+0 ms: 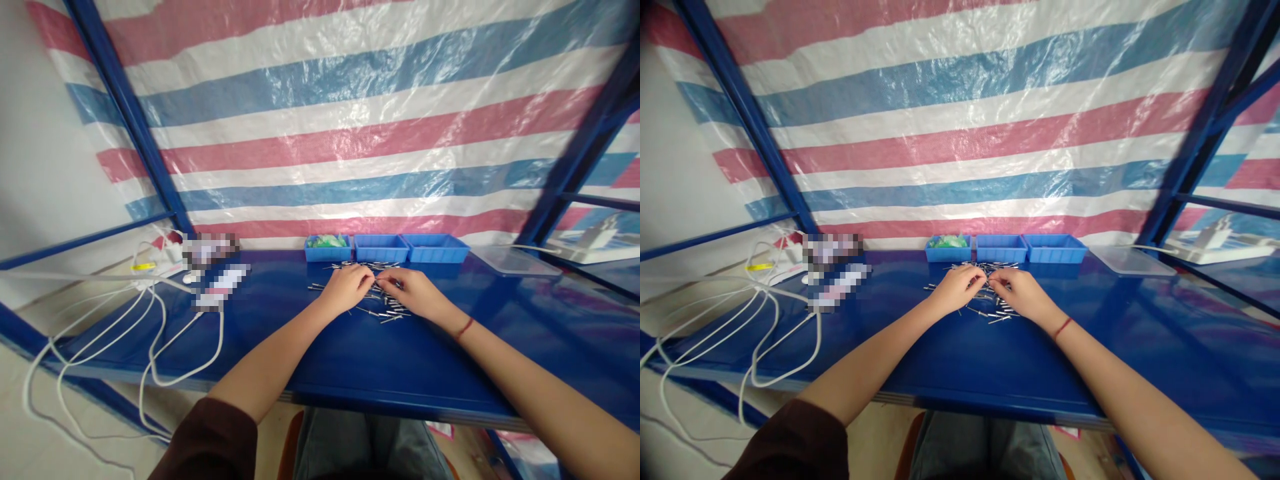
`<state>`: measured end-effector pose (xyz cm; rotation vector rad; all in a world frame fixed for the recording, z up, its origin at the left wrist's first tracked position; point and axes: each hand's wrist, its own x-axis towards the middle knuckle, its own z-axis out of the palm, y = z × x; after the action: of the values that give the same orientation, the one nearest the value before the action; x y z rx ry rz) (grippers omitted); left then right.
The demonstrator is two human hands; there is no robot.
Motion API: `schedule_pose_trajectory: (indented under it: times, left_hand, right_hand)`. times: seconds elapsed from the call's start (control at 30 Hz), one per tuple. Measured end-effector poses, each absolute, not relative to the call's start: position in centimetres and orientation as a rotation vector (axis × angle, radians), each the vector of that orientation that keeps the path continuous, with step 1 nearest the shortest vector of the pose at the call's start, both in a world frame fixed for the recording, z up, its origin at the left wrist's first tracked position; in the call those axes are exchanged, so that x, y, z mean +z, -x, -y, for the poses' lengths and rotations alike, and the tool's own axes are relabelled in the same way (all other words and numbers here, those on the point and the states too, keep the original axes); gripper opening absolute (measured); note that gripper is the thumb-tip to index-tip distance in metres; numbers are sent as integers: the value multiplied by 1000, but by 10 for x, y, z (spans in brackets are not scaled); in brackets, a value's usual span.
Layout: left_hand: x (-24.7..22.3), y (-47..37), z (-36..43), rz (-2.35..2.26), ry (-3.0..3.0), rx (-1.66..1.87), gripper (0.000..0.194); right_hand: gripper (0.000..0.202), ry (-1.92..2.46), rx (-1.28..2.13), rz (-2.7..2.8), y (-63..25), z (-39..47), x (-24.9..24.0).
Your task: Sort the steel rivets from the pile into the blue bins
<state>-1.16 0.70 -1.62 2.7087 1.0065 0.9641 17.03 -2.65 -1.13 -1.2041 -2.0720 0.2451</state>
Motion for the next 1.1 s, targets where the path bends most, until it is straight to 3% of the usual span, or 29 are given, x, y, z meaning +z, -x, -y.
schedule_pose_trajectory:
  times: [0.23,0.5,0.67,0.93,1.1]
  left_hand:
    - [-16,2,-7,-828,-2137,1218,18]
    - [-15,3,-7,-825,-2061,1331,18]
    - [-14,3,-8,-809,-2076,1371,18]
    - [-19,3,-14,-814,-2077,1327,18]
    - [-18,5,-15,-822,-2153,1204,19]
  right_hand:
    - [31,1110,547,1781,-164,24,-12]
    - [47,1084,946,1668,-164,28,-7]
    - [42,1086,1012,1604,-164,28,-9]
    - [34,994,798,1530,-167,26,-6]
    - [25,1044,456,1752,-160,36,-4]
